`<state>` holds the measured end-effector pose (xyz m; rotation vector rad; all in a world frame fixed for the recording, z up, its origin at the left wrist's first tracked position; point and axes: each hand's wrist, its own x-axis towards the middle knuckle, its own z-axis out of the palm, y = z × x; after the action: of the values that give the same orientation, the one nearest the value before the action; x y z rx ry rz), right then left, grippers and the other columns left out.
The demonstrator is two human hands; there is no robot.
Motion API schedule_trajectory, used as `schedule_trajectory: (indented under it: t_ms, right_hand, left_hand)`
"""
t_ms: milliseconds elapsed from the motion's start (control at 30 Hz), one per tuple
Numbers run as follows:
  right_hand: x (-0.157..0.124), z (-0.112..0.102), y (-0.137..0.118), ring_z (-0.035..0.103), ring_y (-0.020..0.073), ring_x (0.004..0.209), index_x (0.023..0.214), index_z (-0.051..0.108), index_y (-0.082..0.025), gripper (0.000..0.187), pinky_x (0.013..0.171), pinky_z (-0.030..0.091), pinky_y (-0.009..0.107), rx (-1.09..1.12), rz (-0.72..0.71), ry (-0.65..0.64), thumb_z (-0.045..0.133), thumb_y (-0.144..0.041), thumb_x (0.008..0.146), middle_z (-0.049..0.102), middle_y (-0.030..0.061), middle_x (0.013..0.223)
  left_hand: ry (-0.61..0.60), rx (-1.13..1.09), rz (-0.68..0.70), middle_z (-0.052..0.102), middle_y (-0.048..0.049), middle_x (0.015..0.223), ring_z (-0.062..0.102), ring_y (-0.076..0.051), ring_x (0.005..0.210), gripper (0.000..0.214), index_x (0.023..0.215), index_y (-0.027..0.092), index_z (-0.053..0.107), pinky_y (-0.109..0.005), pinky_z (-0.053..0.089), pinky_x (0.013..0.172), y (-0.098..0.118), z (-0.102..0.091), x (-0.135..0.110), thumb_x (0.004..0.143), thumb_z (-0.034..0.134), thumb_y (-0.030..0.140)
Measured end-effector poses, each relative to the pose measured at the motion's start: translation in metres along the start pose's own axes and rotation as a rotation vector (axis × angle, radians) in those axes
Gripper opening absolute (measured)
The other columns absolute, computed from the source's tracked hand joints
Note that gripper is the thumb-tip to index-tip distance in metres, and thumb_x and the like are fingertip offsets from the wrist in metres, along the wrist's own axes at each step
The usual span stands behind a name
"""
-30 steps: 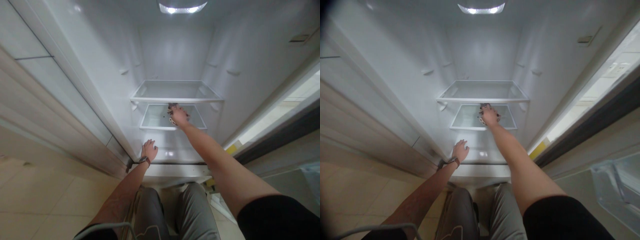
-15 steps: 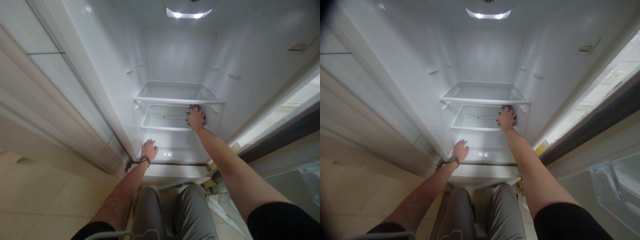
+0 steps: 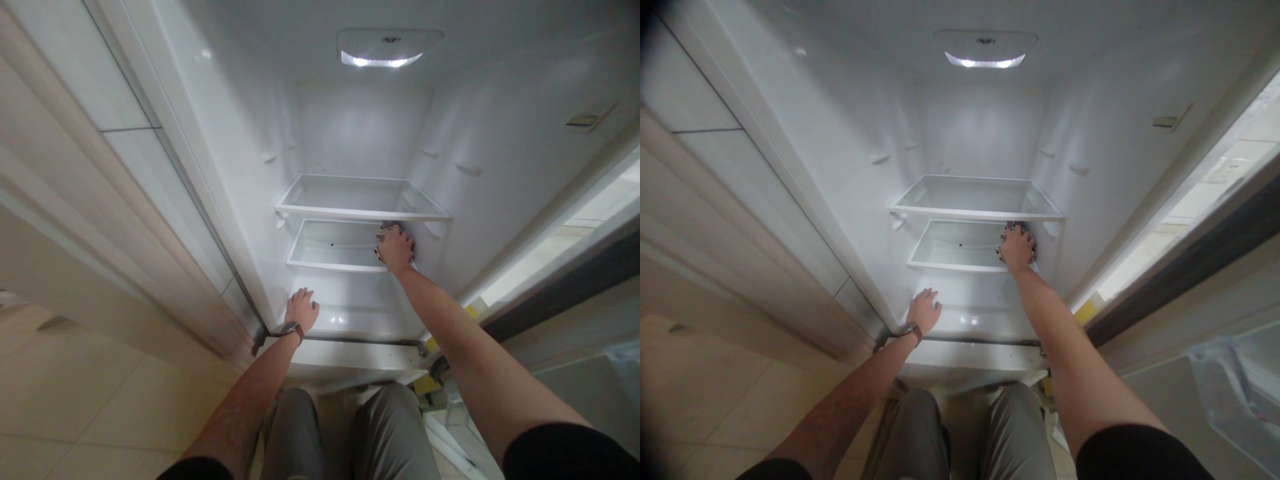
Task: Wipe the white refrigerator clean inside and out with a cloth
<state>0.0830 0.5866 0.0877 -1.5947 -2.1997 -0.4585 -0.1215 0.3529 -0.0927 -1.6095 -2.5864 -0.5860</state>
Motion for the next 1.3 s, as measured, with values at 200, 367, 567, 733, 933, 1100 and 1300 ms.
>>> schedule_trajectory:
  t_ms: [200, 367, 567, 733, 933, 1100, 1300]
  right_hand:
    - [-0.002, 0.0, 0.0, 0.049, 0.0327, 0.117, 0.138, 0.065, -0.02, 0.045, 0.093, 0.04, 0.046, 0.003, 0.005, -0.006, 0.038, -0.029, 0.103, 0.053, 0.0205, 0.143]
    - [-0.013, -0.004, -0.003, 0.047, 0.0328, 0.119, 0.139, 0.065, -0.021, 0.046, 0.095, 0.039, 0.046, 0.014, -0.01, -0.002, 0.037, -0.029, 0.103, 0.051, 0.0197, 0.146]
    - [-0.029, -0.012, -0.007, 0.047, 0.0339, 0.123, 0.137, 0.065, -0.025, 0.041, 0.097, 0.041, 0.047, 0.045, -0.046, -0.028, 0.044, -0.029, 0.102, 0.05, 0.0167, 0.148]
    - [-0.041, -0.02, -0.008, 0.048, 0.0334, 0.122, 0.136, 0.066, -0.025, 0.041, 0.097, 0.042, 0.048, 0.053, -0.054, -0.022, 0.044, -0.027, 0.101, 0.051, 0.0176, 0.148]
    - [-0.045, -0.019, -0.008, 0.05, 0.0319, 0.12, 0.134, 0.067, -0.028, 0.039, 0.096, 0.044, 0.047, 0.076, -0.043, 0.011, 0.046, -0.031, 0.101, 0.054, 0.0155, 0.145]
    - [-0.043, -0.016, -0.007, 0.051, 0.0322, 0.119, 0.132, 0.067, -0.026, 0.038, 0.096, 0.044, 0.048, 0.081, -0.055, 0.041, 0.048, -0.032, 0.1, 0.055, 0.0152, 0.142]
    - [-0.043, -0.014, -0.006, 0.05, 0.0322, 0.119, 0.131, 0.067, -0.025, 0.037, 0.096, 0.043, 0.047, 0.085, -0.053, 0.041, 0.047, -0.031, 0.101, 0.054, 0.0159, 0.141]
  left_hand:
    - [0.015, -0.001, -0.002, 0.061, -0.0099, 0.154, 0.052, -0.028, 0.143, 0.047, 0.139, 0.02, 0.068, -0.043, 0.042, 0.12, -0.001, 0.002, 0.0, 0.094, 0.056, 0.028]
    - [0.034, -0.005, -0.003, 0.062, -0.01, 0.152, 0.054, -0.028, 0.141, 0.046, 0.138, 0.02, 0.068, -0.042, 0.043, 0.119, -0.003, 0.004, 0.0, 0.094, 0.057, 0.028]
    - [0.058, -0.016, -0.001, 0.064, -0.0111, 0.15, 0.056, -0.028, 0.14, 0.044, 0.136, 0.019, 0.07, -0.042, 0.043, 0.119, -0.003, 0.004, 0.001, 0.093, 0.058, 0.025]
    - [0.063, -0.017, 0.006, 0.064, -0.0116, 0.15, 0.056, -0.027, 0.141, 0.044, 0.134, 0.017, 0.071, -0.04, 0.041, 0.121, -0.003, 0.006, 0.002, 0.094, 0.057, 0.024]
    - [0.057, -0.016, 0.013, 0.064, -0.0122, 0.15, 0.055, -0.027, 0.143, 0.045, 0.135, 0.016, 0.071, -0.04, 0.041, 0.122, -0.004, 0.006, 0.003, 0.094, 0.057, 0.025]
    - [0.055, -0.013, 0.014, 0.064, -0.0123, 0.15, 0.055, -0.028, 0.143, 0.045, 0.135, 0.016, 0.071, -0.041, 0.041, 0.122, -0.003, 0.004, 0.003, 0.094, 0.056, 0.027]
    - [0.049, -0.016, 0.018, 0.064, -0.0129, 0.15, 0.057, -0.028, 0.14, 0.044, 0.135, 0.016, 0.071, -0.041, 0.043, 0.12, -0.003, 0.002, 0.002, 0.094, 0.056, 0.026]
